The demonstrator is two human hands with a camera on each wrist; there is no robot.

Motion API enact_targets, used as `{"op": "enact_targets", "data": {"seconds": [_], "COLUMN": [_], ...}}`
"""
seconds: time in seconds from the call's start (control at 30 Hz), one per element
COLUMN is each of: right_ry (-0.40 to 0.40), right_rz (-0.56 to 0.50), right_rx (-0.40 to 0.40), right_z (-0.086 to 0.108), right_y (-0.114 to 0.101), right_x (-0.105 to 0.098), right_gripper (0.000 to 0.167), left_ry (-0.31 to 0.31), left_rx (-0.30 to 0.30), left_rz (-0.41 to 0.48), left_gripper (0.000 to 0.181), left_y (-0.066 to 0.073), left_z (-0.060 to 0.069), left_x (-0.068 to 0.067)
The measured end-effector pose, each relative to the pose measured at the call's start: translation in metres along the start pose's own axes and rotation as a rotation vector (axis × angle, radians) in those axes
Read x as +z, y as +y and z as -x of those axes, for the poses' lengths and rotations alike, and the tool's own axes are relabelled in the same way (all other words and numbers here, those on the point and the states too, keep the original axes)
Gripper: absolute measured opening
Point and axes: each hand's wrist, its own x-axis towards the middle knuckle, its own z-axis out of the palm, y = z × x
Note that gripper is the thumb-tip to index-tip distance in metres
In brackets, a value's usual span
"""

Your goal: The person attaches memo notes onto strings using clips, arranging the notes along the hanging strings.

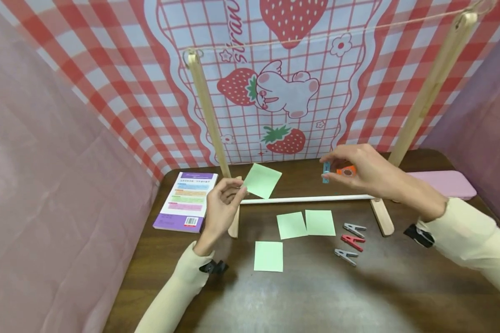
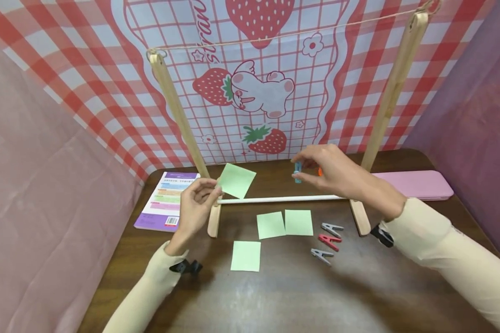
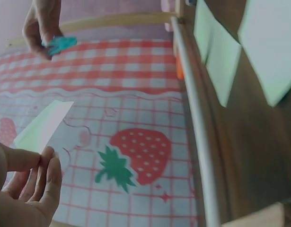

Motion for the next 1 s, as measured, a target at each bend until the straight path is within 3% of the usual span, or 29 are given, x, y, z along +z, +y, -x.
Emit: {"op": "enact_targets", "data": {"seconds": [0.27,0.57,0.83,1.0], "right_ry": [0.084,0.178,0.202,0.251], "right_rz": [-0.003,-0.056,-0.018,-0.031], "right_rx": [-0.085,-0.024,0.014,0.004], "right_z": [-0.041,-0.083,-0.110,-0.129], "right_y": [-0.032,-0.063,-0.077,-0.082], "right_x": [-0.030,-0.059,-0.078,-0.086], "right_gripper": [0.037,0.035,0.033,0.032], "left_ry": [0.094,0.216,0.224,0.265], "left_rx": [0.112,0.201,0.236,0.275], "left_rz": [0.103,0.199,0.273,0.299], "left_gripper": [0.022,0.023,0.023,0.021], "left_y": [0.022,0.052,0.072,0.083], "left_z": [-0.015,-0.044,-0.067,-0.080], "left_x": [0.007,0.014,0.023,0.025]}}
